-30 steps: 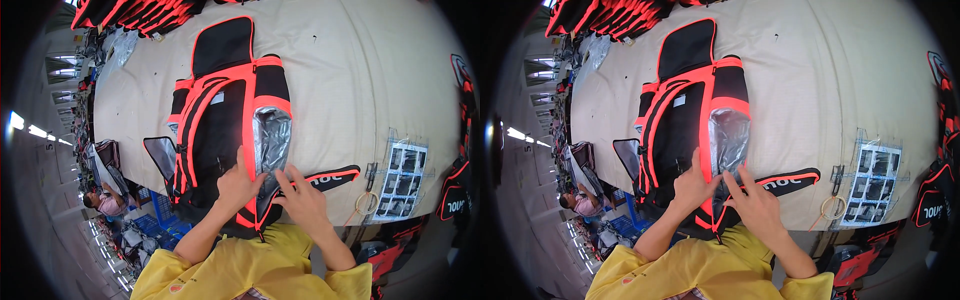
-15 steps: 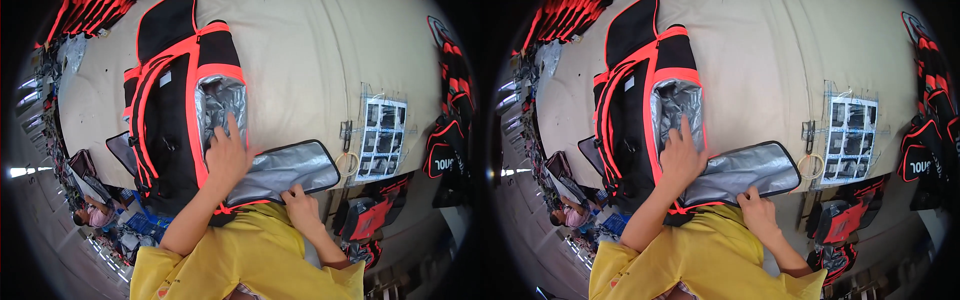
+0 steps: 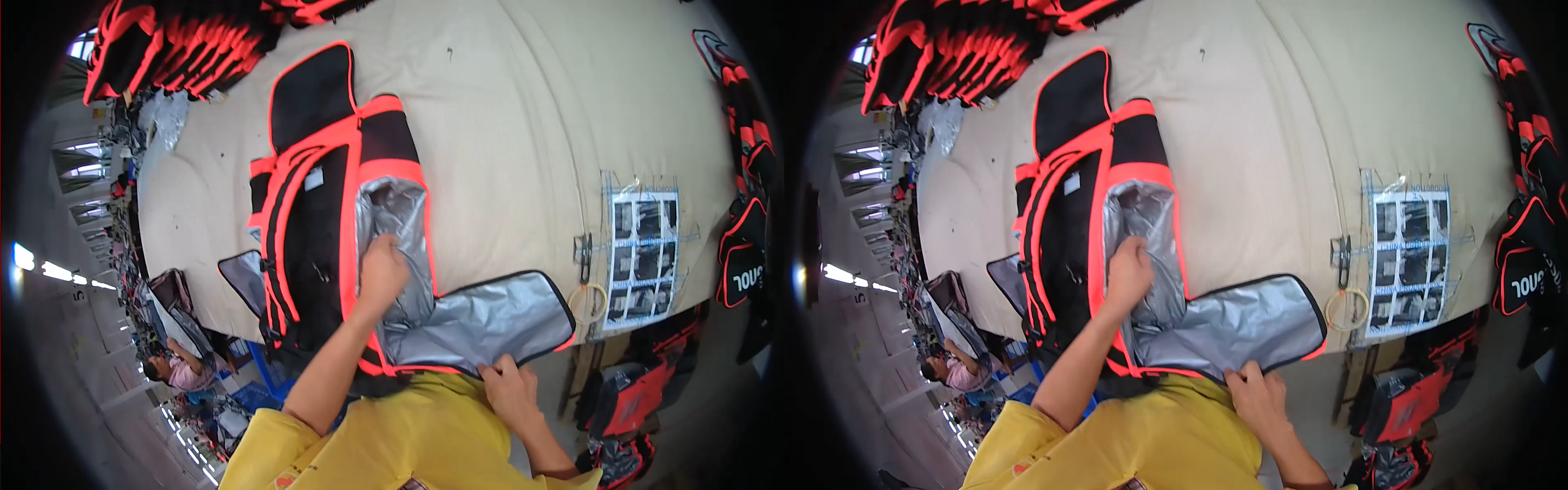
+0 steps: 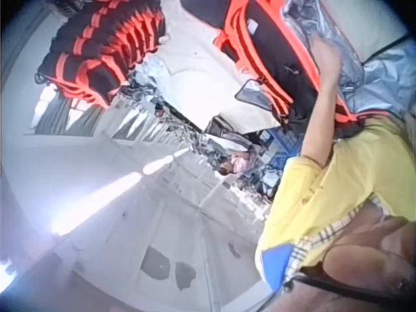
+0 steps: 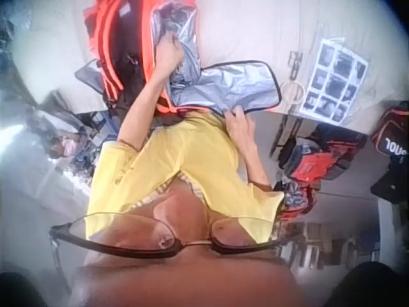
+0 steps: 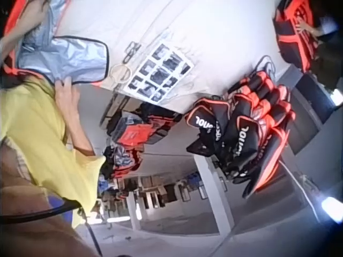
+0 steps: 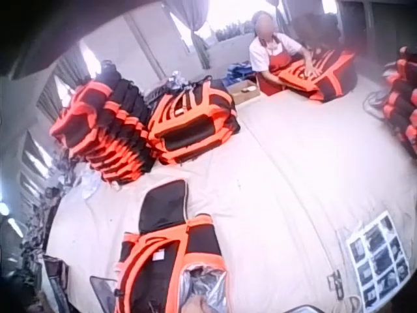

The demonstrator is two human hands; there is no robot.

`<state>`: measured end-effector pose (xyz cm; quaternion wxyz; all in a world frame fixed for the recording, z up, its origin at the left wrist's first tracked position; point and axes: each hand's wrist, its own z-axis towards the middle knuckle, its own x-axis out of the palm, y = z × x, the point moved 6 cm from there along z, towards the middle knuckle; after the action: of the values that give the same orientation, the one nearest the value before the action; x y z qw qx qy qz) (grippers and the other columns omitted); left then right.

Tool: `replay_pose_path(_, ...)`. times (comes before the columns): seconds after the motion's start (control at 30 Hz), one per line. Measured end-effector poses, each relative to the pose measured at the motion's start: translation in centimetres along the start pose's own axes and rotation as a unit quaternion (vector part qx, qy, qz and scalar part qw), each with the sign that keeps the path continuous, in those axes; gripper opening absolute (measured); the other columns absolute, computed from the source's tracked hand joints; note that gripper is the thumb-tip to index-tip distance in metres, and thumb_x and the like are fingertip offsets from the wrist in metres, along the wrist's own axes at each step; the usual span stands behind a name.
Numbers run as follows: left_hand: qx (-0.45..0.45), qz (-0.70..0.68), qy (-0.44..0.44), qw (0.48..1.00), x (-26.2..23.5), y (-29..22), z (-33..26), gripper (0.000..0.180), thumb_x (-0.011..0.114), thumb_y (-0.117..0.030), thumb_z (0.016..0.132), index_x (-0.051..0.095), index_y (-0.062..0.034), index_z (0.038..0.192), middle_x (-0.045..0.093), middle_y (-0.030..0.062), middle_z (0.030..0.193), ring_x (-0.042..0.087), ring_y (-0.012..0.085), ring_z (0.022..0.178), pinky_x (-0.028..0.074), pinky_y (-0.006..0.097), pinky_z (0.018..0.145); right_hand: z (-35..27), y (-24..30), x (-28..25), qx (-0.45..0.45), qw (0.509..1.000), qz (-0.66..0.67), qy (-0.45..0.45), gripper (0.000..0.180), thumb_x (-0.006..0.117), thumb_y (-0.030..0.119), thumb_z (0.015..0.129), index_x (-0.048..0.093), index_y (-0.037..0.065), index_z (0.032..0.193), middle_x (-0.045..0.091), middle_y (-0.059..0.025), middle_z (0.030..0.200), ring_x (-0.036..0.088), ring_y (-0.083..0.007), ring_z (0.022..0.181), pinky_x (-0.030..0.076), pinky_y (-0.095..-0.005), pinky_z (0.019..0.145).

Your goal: Inspecting and assembling components of a red and black backpack in a factory setting.

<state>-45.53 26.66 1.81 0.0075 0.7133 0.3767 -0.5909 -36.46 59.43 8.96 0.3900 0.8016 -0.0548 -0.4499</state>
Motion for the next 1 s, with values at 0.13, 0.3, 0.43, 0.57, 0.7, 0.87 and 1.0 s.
replay_pose_path(0.13,0.048,0.048,-0.071,0.995,-0.1,-6.5,2.6,0.053,0.072,-0.026,0.095,0.056,0.0093,0.13,0.059,0.0319,0.121,0.061,0.0522,0.112,0.052,0.056,0.097,-0.1,-0.4,-0.1,-0.021,1.0,-0.003,0.012,0.015,0.073,0.018,0.091,0.08,0.016,0.104,0.059,-0.0076,0.085,0.061,-0.032,0.065,0.049,-0.0486,0.059)
replay_pose_path(0.3,0.035,0.097,-0.043,0.994,2.3,-3.1,8.4,0.042,0.077,-0.029,0.092,0.061,0.0053,0.11,0.064,0.0326,0.117,0.062,0.0528,0.112,0.052,0.058,0.096,0.0,0.0,-0.3,-0.031,0.999,-0.008,0.025,0.017,0.073,0.017,0.089,0.082,0.016,0.104,0.06,-0.0059,0.084,0.062,-0.029,0.064,0.05,-0.0471,0.059)
replay_pose_path(0.43,0.03,0.023,-0.045,0.998,1.9,-1.3,9.8,0.022,0.075,-0.02,0.091,0.069,0.001,0.092,0.073,0.0264,0.098,0.067,0.0497,0.1,0.052,0.058,0.088,0.6,0.0,0.1,-0.041,0.999,-0.015,0.014,0.019,0.074,0.017,0.087,0.082,0.018,0.104,0.06,-0.0048,0.084,0.062,-0.0278,0.064,0.05,-0.0461,0.058)
replay_pose_path(0.57,0.02,-0.005,-0.04,0.999,1.1,-2.1,9.5,0.02,0.073,-0.015,0.091,0.068,0.004,0.096,0.074,0.0272,0.099,0.07,0.0502,0.098,0.055,0.058,0.088,1.0,-0.2,0.0,-0.046,0.999,-0.014,0.024,0.018,0.073,0.018,0.088,0.081,0.018,0.104,0.06,-0.0048,0.086,0.064,-0.0285,0.066,0.053,-0.046,0.061)
replay_pose_path(0.7,0.256,0.007,0.065,0.964,-3.7,-9.3,0.2,0.042,0.076,-0.025,0.094,0.067,-0.0001,0.127,0.071,0.0248,0.121,0.067,0.0438,0.119,0.054,0.05,0.1,0.4,-0.9,-0.1,-0.028,0.999,-0.003,0.019,0.017,0.072,0.018,0.089,0.081,0.018,0.104,0.061,-0.0059,0.088,0.065,-0.0308,0.067,0.054,-0.0471,0.06)
replay_pose_path(0.87,0.265,0.107,0.012,0.958,-12.7,-7.7,-9.8,0.047,0.082,-0.026,0.089,0.07,-0.0041,0.129,0.066,0.0157,0.138,0.055,0.0439,0.138,0.046,0.054,0.113,3.0,-0.9,-1.9,-0.07,0.997,0.032,-0.011,0.01,0.072,0.017,0.089,0.079,0.016,0.096,0.061,-0.0068,0.088,0.065,-0.0318,0.068,0.054,-0.0475,0.059)
replay_pose_path(1.0,0.241,0.154,0.068,0.956,-11.8,-5.6,-15.6,0.06,0.085,-0.044,0.085,0.071,-0.0048,0.128,0.057,0.0177,0.15,0.042,0.0482,0.149,0.043,0.057,0.114,12.2,1.7,-5.0,-0.2,0.978,0.038,-0.054,0.007,0.069,0.014,0.09,0.071,0.013,0.097,0.061,-0.0093,0.098,0.067,-0.0336,0.082,0.055,-0.0485,0.072)
